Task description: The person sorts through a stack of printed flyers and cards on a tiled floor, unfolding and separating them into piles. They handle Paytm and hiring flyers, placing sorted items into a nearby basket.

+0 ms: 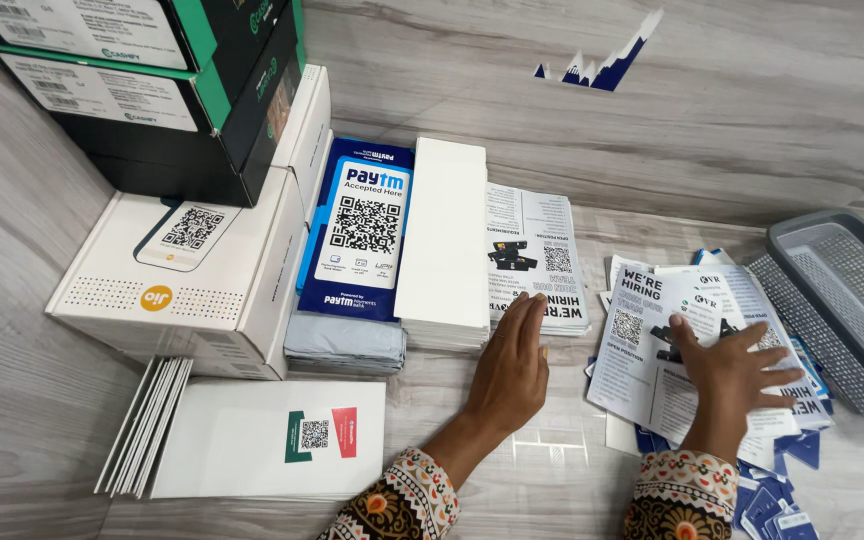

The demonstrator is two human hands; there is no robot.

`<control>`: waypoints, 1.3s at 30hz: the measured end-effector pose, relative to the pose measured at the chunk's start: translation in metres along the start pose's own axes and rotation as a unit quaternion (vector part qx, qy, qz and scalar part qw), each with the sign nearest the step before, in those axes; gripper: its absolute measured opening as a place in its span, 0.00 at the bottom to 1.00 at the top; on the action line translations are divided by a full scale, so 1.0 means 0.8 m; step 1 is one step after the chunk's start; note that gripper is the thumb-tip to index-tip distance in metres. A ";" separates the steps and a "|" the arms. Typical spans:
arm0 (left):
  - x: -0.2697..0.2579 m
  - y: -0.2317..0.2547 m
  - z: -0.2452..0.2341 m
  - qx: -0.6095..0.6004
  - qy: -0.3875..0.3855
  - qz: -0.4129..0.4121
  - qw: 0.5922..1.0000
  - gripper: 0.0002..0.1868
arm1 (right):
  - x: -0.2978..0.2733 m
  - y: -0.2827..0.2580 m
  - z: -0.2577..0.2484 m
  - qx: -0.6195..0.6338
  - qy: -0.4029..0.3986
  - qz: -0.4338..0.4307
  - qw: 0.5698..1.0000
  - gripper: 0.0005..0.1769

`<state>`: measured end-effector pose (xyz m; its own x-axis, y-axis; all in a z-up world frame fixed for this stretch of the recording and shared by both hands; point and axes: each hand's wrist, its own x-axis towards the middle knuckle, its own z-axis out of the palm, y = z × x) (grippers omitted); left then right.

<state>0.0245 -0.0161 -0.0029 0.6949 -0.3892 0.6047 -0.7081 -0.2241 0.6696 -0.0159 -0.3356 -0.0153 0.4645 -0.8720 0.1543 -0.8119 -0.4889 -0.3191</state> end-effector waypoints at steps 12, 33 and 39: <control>-0.013 0.011 -0.008 -0.009 0.000 0.012 1.000 0.30 | -0.088 -0.010 -0.029 -0.043 -0.020 -0.012 0.999 0.49; -0.032 0.012 -0.024 -0.138 0.051 -0.026 0.989 0.26 | -0.098 0.010 -0.089 0.760 -0.152 -0.117 0.621 0.25; -0.035 0.004 -0.020 -0.247 0.013 -0.003 0.969 0.33 | -0.108 -0.027 -0.042 0.761 -0.249 -0.153 0.579 0.30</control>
<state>0.0050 0.0080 -0.0107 0.7055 -0.3660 0.6069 -0.5631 0.2306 0.7936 -0.0501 -0.2506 0.0094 0.8559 -0.4502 0.2545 0.4127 0.2980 -0.8608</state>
